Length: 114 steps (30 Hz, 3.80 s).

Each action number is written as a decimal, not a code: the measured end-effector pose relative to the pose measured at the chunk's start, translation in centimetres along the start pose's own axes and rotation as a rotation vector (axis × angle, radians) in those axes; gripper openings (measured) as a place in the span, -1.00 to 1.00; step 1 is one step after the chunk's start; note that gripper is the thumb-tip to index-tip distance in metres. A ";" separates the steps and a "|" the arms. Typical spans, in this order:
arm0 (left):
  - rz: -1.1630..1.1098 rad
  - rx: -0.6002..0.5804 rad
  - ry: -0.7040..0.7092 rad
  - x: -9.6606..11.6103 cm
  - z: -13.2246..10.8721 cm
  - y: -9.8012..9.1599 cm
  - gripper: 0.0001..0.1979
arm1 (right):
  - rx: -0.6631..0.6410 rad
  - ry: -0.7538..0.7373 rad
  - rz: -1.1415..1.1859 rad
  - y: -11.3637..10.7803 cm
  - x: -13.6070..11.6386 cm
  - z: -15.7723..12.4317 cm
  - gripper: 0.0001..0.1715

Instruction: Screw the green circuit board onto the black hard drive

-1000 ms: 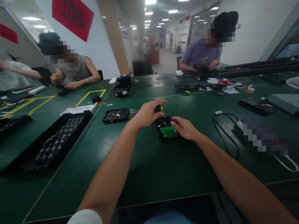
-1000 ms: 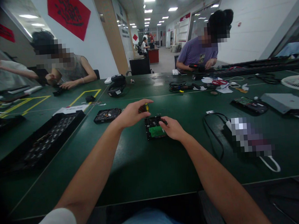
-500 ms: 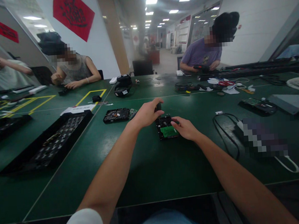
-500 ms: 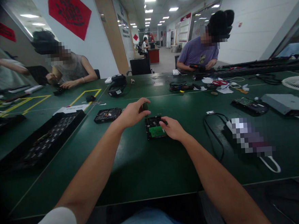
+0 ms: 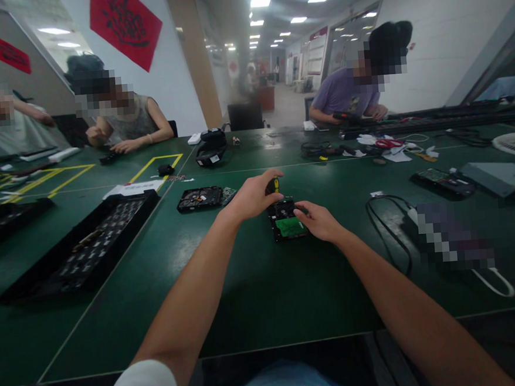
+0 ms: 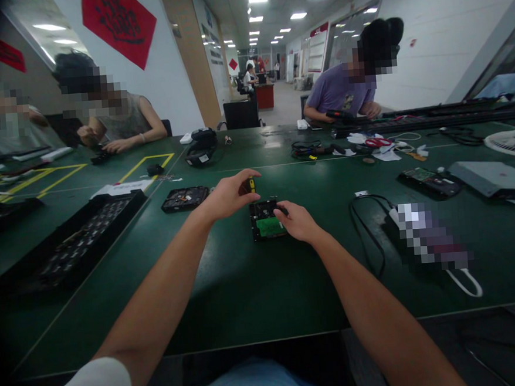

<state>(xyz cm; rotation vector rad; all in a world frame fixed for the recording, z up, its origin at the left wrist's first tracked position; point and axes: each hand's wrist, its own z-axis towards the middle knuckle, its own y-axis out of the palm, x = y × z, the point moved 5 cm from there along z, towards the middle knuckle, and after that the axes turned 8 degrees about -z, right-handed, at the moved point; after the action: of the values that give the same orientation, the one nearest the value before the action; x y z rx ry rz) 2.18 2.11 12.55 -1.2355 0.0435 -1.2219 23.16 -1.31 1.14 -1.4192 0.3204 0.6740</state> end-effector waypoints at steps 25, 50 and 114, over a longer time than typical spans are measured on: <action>0.033 0.026 0.014 0.3 0.0 -0.6 -0.46 | -0.001 0.002 -0.077 -0.2 -0.4 -0.1 -0.46; -0.078 -0.096 0.004 -0.2 -0.3 -0.3 -0.36 | 0.005 0.001 -0.072 -0.3 -0.7 -0.1 -0.51; -0.119 -0.111 -0.075 0.5 -0.5 -0.3 -0.48 | 0.053 0.002 -0.211 -1.2 -0.1 -0.1 -0.79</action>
<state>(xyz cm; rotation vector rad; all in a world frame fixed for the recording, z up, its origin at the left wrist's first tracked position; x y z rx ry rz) 1.90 1.42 12.85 -1.3964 -0.0174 -1.2885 23.85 -1.44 2.17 -1.3801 0.1851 0.4880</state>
